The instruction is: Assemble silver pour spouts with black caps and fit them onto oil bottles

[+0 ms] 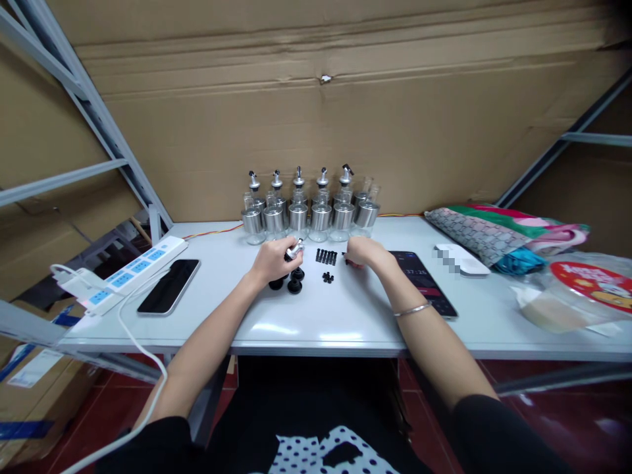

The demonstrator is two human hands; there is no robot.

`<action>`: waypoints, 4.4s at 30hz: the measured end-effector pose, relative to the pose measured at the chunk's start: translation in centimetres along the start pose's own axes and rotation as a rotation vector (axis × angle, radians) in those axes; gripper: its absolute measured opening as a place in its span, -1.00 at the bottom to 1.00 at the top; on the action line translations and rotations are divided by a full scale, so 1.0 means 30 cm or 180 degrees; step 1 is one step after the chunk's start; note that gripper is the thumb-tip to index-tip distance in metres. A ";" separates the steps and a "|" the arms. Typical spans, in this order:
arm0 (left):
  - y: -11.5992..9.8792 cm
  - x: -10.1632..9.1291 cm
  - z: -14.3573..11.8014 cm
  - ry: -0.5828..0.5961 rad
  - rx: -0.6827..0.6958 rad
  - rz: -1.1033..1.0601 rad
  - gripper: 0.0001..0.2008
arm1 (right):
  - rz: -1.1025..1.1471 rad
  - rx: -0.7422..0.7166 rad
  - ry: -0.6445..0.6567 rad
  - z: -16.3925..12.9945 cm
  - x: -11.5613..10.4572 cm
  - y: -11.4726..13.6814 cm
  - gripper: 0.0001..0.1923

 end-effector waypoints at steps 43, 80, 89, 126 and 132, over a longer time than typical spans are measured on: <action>-0.003 -0.008 0.005 -0.0081 0.0032 -0.0050 -0.85 | 0.0066 -0.0154 -0.0083 0.000 0.005 0.019 -0.85; 0.001 0.025 0.004 -0.0167 0.0198 0.0020 -0.90 | 0.1853 -0.2015 -0.1804 -0.116 0.010 0.179 -0.87; 0.014 0.029 0.000 -0.0063 -0.0067 -0.0394 -0.92 | 0.1807 -0.1997 -0.1930 -0.125 0.014 0.182 -0.80; 0.020 0.018 0.002 0.0132 -0.0054 -0.0283 -0.89 | 0.1976 -0.1761 -0.1604 -0.136 0.025 0.206 -0.79; 0.022 0.020 0.003 0.0161 -0.0019 -0.0275 -0.89 | 0.2001 -0.1727 -0.1532 -0.135 0.026 0.208 -0.79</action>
Point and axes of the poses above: each hand's wrist, its own z-axis towards the middle knuckle, its own x-axis out of the palm, y = z × x, the point moved 2 cm from there along z, towards the middle knuckle, and after that the axes turned 12 degrees about x, right-handed, at the moved point
